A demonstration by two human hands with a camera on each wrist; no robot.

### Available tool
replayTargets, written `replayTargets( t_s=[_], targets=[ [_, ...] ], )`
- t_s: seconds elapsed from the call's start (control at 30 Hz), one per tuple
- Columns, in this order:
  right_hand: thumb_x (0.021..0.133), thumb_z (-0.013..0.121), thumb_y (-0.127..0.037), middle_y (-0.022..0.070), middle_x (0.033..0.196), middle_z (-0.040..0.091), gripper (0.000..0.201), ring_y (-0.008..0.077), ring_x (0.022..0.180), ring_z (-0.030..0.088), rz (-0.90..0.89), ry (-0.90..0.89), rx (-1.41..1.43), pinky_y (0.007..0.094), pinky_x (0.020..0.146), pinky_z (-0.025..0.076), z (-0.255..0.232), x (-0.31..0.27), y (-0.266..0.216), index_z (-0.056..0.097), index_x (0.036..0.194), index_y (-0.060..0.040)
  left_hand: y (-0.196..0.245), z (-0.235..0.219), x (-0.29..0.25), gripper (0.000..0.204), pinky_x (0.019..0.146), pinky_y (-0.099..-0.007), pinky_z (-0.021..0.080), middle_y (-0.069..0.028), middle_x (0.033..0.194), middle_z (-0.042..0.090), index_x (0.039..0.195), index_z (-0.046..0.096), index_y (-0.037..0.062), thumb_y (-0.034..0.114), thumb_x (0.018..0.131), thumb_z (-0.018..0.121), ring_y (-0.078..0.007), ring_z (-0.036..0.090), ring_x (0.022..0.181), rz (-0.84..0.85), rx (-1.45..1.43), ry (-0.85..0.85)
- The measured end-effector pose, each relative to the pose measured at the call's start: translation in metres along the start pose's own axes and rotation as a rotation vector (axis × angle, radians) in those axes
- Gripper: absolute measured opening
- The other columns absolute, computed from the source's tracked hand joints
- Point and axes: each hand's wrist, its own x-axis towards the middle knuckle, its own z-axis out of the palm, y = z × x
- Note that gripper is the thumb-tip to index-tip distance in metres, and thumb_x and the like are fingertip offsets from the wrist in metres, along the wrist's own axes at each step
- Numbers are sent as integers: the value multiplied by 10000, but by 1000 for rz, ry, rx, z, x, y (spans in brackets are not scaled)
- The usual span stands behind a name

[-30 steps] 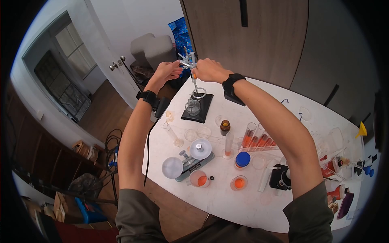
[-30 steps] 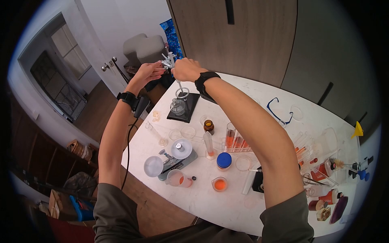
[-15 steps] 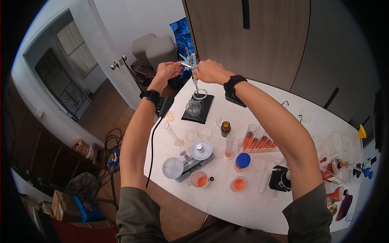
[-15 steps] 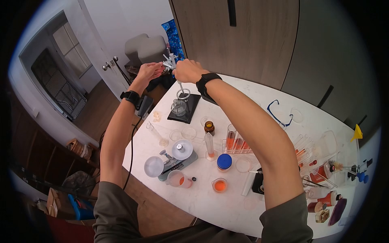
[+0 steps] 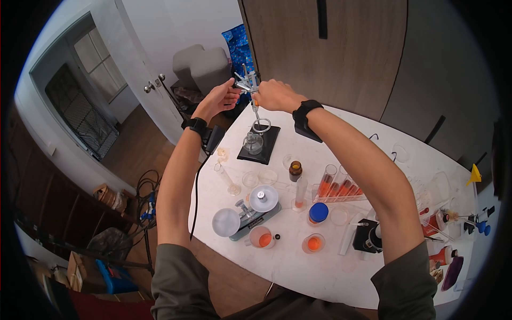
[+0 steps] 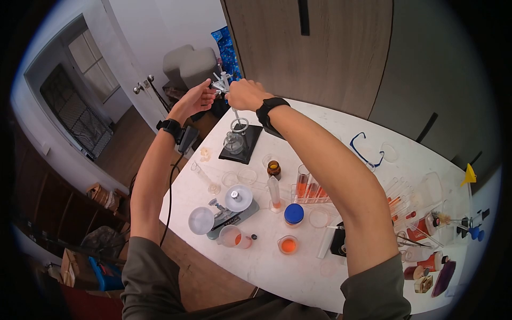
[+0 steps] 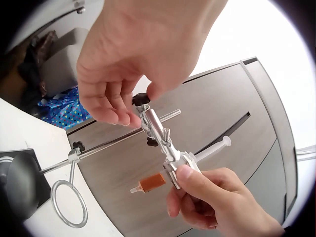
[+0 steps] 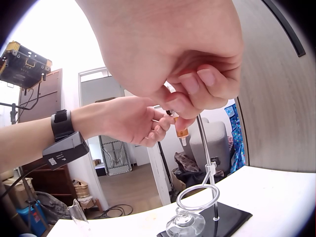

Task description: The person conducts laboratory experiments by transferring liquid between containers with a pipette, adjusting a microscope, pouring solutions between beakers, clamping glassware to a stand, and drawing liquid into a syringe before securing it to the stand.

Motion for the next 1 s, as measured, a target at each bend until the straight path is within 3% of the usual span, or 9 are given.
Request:
replayTargets(
  t_s=[0.07,0.17,0.4,0.47,0.5,0.8,0.87,1.0],
  targets=[
    [991,570,-385,280,1011,720,441,459,980,697,-51,108,-34,535,849,544,6,3,3,745,984,20,-1,-5,8,443,638,-258,501,34,760,601,957,643,73,506,1023,574,-88,579,674,-58,-91,-59],
    [990,573,-383,279,1005,720,439,461,982,694,-59,114,-33,532,851,543,9,5,6,744,981,22,-3,-9,19,385,588,-246,456,55,722,556,910,619,97,461,1030,587,-75,526,633,-52,-155,-98],
    [984,579,-378,280,995,719,429,466,975,692,-82,116,-20,532,845,542,6,5,3,744,969,18,3,2,5,336,582,-242,440,54,715,551,914,616,110,422,1037,590,-70,492,613,-24,-87,-6],
    [966,613,-319,279,1162,694,367,444,1137,653,-19,-4,-9,518,972,513,-3,0,-4,739,1093,2,9,4,-3,324,608,-244,443,54,720,557,946,628,101,406,1045,581,-66,489,631,-48,-24,7],
    [966,613,-319,279,1162,694,367,444,1137,653,-18,-3,-10,518,972,513,-4,-1,-5,739,1093,2,9,3,-3,324,608,-244,443,54,720,557,946,628,101,406,1045,581,-66,489,631,-46,-24,6],
    [954,624,-311,282,1151,697,361,448,1130,655,-17,6,-3,518,969,513,-2,0,0,740,1084,5,-13,-15,24,369,645,-223,462,53,728,548,981,659,69,409,1062,542,-49,503,652,240,37,-114],
    [966,594,-370,289,971,717,420,476,949,694,-94,98,-26,540,828,543,5,4,5,741,942,22,-14,-14,23,391,631,-220,466,42,728,563,968,672,53,415,1054,550,-57,528,658,357,236,-40],
    [967,595,-368,287,972,718,419,476,947,694,-100,97,-17,538,828,543,8,7,8,741,944,24,-8,-11,18,426,622,-224,475,24,757,593,985,703,37,430,1045,551,-72,556,665,417,512,86]
  ],
)
